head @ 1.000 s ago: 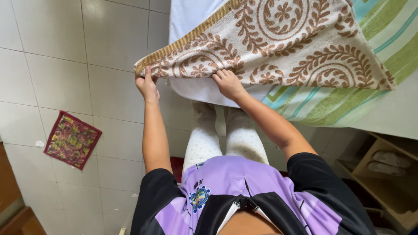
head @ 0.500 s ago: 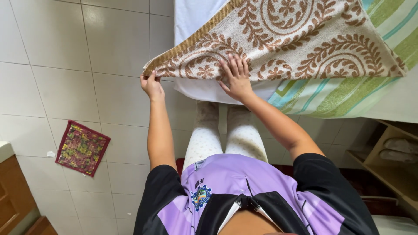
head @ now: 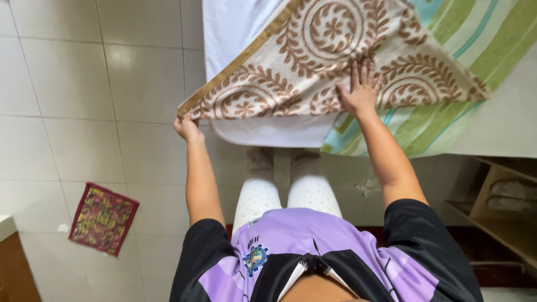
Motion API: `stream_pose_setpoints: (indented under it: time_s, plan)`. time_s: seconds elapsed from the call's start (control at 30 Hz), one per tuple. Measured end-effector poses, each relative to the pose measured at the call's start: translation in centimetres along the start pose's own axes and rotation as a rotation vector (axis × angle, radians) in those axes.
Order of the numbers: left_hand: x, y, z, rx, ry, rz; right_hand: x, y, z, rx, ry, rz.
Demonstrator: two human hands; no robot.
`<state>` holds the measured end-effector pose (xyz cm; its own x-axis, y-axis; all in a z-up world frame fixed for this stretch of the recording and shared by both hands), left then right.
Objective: The person unfolds a patterned towel and lays it flat on a bed. They then fold the towel multiple times into a compact rectangular shape. Finally, the person picks up a small decorative mat from the floor and walks towards a door.
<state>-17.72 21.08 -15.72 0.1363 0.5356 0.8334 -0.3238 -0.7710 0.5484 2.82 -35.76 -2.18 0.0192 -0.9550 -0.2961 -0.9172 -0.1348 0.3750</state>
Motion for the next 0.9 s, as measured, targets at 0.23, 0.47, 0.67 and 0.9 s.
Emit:
stream_pose_setpoints:
  time_s: [0.23,0.47,0.67,0.9]
  plan:
    - [5.6,14.0,9.9,0.204,-0.836,0.666,8.5,-0.6,0.1,0.107,-0.067,-0.093]
    - [0.0,23.6,22.9,-0.466,-1.523,0.987,13.4,-0.5,-1.7,0.135,-0.076,-0.121]
    - [-4.1,27.0,28.9,-0.658,-1.738,0.848,15.6,-2.1,-3.4,0.125,-0.007,-0.208]
    - [-4.9,30.6,33.6,-0.656,-1.752,0.746,9.2,-12.3,-8.4,0.270,0.032,-0.535]
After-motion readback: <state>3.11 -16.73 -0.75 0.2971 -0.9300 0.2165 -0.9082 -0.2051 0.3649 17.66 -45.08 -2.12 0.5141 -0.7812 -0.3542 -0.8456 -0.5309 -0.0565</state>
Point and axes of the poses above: each hand's wrist, its own y-axis away from the middle knuckle, its own z-axis out of the palm, x = y × z, the point moved 3 cm from there along -y, towards the middle knuckle, and after that the axes turned 6 degrees about -y, right-handed, at the moved point
